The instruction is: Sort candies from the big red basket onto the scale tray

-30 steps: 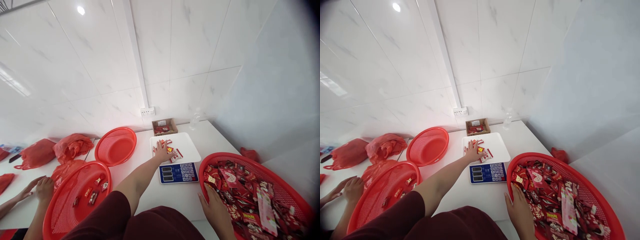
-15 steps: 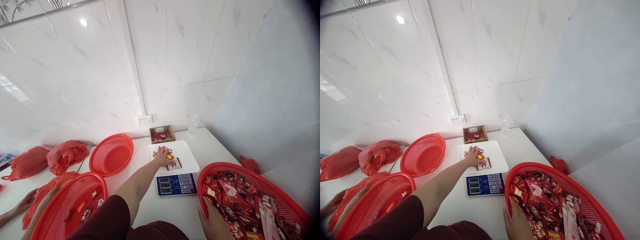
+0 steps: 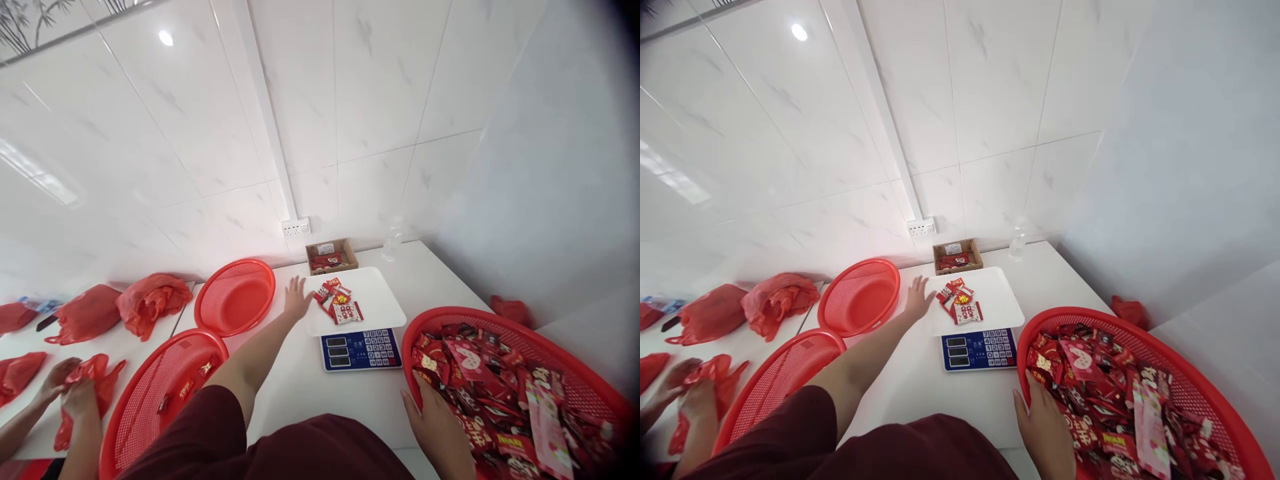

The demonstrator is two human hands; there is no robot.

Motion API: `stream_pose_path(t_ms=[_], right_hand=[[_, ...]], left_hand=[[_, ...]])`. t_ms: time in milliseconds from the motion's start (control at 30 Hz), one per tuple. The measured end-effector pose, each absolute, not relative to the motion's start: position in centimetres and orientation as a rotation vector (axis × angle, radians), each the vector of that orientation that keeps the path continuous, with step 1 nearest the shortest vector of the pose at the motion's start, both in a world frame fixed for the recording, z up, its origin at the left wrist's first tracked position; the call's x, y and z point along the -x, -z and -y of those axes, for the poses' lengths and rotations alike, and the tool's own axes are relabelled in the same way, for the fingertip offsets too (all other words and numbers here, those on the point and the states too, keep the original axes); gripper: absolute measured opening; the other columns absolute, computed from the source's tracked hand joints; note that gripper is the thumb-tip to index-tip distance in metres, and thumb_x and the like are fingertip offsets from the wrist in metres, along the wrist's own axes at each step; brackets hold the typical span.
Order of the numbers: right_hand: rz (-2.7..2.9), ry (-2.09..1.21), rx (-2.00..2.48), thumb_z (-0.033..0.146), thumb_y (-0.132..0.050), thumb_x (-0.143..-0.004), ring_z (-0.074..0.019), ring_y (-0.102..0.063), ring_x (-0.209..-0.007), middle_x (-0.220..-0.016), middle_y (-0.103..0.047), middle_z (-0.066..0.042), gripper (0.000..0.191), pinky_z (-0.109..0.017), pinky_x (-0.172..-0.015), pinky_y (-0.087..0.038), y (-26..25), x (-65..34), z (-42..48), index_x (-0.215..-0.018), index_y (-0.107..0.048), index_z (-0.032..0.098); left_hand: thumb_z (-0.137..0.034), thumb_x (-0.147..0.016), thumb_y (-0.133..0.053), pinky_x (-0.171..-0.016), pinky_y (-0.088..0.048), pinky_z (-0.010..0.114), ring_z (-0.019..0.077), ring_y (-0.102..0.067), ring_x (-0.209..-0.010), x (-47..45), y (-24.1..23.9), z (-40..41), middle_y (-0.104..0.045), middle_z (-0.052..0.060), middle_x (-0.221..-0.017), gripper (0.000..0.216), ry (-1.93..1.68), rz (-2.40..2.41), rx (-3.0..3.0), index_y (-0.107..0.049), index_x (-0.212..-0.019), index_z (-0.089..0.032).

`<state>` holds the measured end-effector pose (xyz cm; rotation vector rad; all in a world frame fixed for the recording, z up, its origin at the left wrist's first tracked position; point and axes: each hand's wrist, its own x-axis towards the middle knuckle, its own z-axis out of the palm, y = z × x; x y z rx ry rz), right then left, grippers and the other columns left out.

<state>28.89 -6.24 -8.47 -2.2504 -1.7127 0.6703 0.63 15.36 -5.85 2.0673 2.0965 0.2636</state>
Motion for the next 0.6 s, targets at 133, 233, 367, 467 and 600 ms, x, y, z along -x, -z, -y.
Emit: stream_pose_path(t_ms=[133,233,367,467,600], right_hand=[[1.727,-0.661,2.234,0.044,-0.018,-0.087,-0.0299,-0.051,-0.122,-0.132,-0.054,-0.023,0.067,-0.042,-0.098,-0.042,7.6,-28.7,6.4,-0.135,-0.041,0.002],[1.733,-0.652,2.238,0.043,-0.021,-0.088,-0.0292,-0.051,-0.122,-0.131,-0.054,-0.022,0.065,-0.042,-0.097,-0.041,7.8,-28.8,6.6,-0.135,-0.040,0.003],[1.718,-0.631,2.234,0.044,-0.025,-0.087,-0.0280,-0.052,-0.120,-0.129,-0.056,-0.019,0.062,-0.042,-0.093,-0.044,8.6,-29.0,6.7,-0.134,-0.042,0.008],[1.716,-0.612,2.226,0.044,-0.026,-0.087,-0.0272,-0.053,-0.119,-0.127,-0.058,-0.019,0.060,-0.042,-0.091,-0.045,8.9,-29.1,6.8,-0.133,-0.043,0.010],[1.721,-0.602,2.215,0.043,-0.027,-0.087,-0.0280,-0.053,-0.118,-0.125,-0.059,-0.020,0.060,-0.043,-0.090,-0.045,8.8,-29.1,6.8,-0.133,-0.044,0.008]], left_hand=[[-0.048,-0.092,-0.028,-0.114,-0.010,0.051,0.0246,-0.007,-0.144,5.9,4.9,-13.9,-0.016,0.009,-0.156,0.060,-0.250,-2.459,-1.797,-0.025,-0.145,-0.019],[-0.050,-0.092,-0.024,-0.112,-0.012,0.055,0.0268,-0.010,-0.143,9.6,4.7,-12.3,-0.021,0.013,-0.154,0.063,-0.147,-2.509,-1.618,-0.020,-0.145,-0.016],[-0.049,-0.093,-0.021,-0.109,-0.017,0.057,0.0284,-0.040,-0.131,11.3,5.2,-10.2,-0.053,0.016,-0.133,0.058,-0.024,-2.445,-1.561,-0.032,-0.139,-0.016],[-0.048,-0.093,-0.024,-0.110,-0.013,0.056,0.0256,-0.054,-0.116,10.7,5.7,-9.1,-0.063,0.012,-0.119,0.051,-0.001,-2.377,-1.641,-0.044,-0.129,-0.019],[-0.048,-0.093,-0.025,-0.111,-0.013,0.054,0.0252,-0.053,-0.117,9.2,6.1,-8.3,-0.062,0.010,-0.121,0.047,0.006,-2.314,-1.764,-0.047,-0.125,-0.021]])
